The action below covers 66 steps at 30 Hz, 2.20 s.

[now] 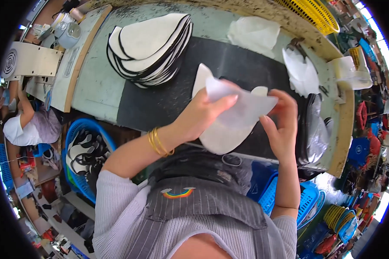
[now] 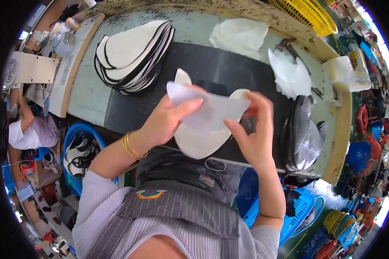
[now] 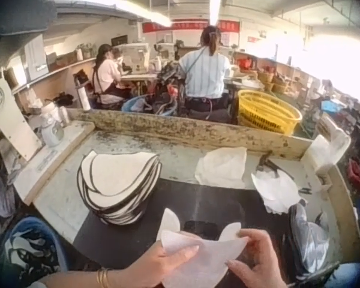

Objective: Aligning and layering fabric and leather components for shoe uppers at a manufacturing station.

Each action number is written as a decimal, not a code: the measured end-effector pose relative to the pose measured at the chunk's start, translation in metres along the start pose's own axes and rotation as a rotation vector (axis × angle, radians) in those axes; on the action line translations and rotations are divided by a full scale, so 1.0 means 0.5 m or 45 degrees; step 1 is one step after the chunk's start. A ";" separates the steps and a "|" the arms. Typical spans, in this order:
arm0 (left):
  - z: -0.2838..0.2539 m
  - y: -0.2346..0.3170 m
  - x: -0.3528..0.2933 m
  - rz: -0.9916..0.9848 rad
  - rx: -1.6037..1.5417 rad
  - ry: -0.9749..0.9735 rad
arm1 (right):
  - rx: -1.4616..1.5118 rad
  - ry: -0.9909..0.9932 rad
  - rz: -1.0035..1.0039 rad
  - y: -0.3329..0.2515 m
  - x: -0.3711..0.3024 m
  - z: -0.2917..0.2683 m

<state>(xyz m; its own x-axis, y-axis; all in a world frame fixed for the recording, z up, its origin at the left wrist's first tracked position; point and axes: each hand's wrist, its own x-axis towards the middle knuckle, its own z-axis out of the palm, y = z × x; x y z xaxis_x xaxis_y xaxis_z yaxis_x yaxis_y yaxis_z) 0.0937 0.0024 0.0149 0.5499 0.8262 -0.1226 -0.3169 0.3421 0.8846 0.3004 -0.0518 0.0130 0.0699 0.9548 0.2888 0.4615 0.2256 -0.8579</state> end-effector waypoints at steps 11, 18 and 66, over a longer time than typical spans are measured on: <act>-0.102 -0.066 -0.133 -0.131 0.825 0.113 | -0.013 -0.582 0.539 0.027 -0.090 0.050; -0.107 -0.070 -0.131 -0.154 0.836 0.057 | -0.135 -0.628 0.570 0.004 -0.084 0.056; 0.084 -0.018 -0.117 0.189 0.203 0.191 | -0.888 0.124 -0.814 -0.166 -0.040 0.042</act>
<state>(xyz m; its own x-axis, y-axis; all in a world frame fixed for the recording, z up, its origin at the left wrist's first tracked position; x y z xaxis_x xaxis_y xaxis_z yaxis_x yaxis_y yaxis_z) 0.0968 -0.0676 0.0328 0.3820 0.9233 -0.0405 -0.2533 0.1468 0.9562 0.2422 -0.0858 0.0697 -0.3196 0.6628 0.6771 0.8595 0.5037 -0.0874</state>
